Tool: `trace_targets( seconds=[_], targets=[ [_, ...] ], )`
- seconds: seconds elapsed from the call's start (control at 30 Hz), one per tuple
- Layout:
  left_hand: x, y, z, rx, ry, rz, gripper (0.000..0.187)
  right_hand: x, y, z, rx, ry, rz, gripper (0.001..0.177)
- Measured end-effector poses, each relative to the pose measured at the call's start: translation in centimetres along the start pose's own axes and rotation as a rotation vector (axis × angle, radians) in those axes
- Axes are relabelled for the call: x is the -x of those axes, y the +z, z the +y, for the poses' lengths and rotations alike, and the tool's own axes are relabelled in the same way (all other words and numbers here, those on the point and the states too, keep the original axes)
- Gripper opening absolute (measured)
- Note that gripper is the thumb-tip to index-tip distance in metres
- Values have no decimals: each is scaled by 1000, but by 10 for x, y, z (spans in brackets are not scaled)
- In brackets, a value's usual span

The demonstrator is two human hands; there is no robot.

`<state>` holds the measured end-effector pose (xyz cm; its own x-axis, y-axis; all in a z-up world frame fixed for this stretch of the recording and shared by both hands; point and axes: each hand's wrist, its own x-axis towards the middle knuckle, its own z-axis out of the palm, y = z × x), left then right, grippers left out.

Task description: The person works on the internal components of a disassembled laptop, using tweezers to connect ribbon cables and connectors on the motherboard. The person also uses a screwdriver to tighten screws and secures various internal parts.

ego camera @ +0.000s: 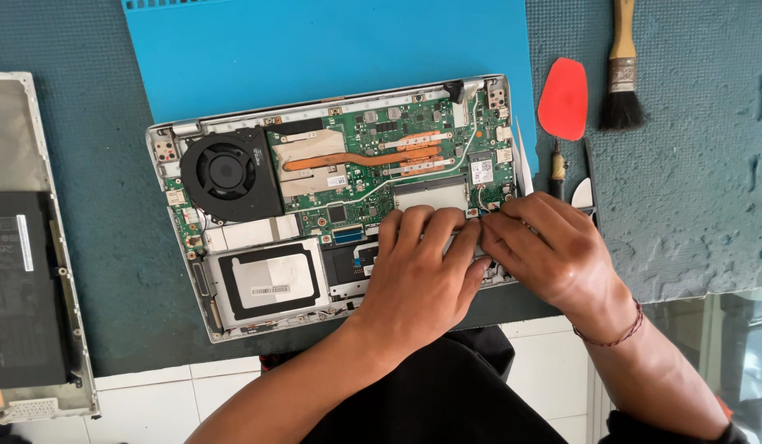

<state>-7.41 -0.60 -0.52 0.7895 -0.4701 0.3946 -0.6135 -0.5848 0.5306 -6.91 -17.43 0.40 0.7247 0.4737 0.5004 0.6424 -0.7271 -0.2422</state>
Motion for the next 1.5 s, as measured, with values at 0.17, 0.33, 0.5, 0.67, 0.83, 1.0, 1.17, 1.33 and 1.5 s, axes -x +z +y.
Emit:
trace_targets(
  seconds=[0.17, 0.33, 0.5, 0.67, 0.83, 1.0, 1.17, 1.33, 1.5],
  targets=[
    [0, -2, -1, 19, 1, -6, 31, -7, -3, -1, -4, 7, -3, 11],
    [0, -4, -2, 43, 8, -22, 31, -11, -7, -2, -72, 54, -17, 12],
    [0, -3, -2, 48, 9, -1, 31, -4, -1, -1, -65, 53, 24, 11],
    [-1, -4, -2, 52, 11, 0, 31, -6, -2, 0, -65, 38, 24, 11],
    [-1, -4, -3, 53, 15, -15, 30, -8, -5, -1, -102, 58, 9, 10],
    [-1, -5, -4, 57, 20, -18, 30, -10, -6, -1, -97, 104, -16, 12],
    [-2, -6, -3, 43, 22, -19, 29, 0, -9, 2, -111, 293, -62, 5],
    [-2, -5, -2, 23, 36, -6, 29, 2, -11, 2, -109, 371, -64, 6],
    [-1, -3, -2, 15, 41, -16, 30, 3, -9, 2, -87, 415, -58, 8]
  ],
)
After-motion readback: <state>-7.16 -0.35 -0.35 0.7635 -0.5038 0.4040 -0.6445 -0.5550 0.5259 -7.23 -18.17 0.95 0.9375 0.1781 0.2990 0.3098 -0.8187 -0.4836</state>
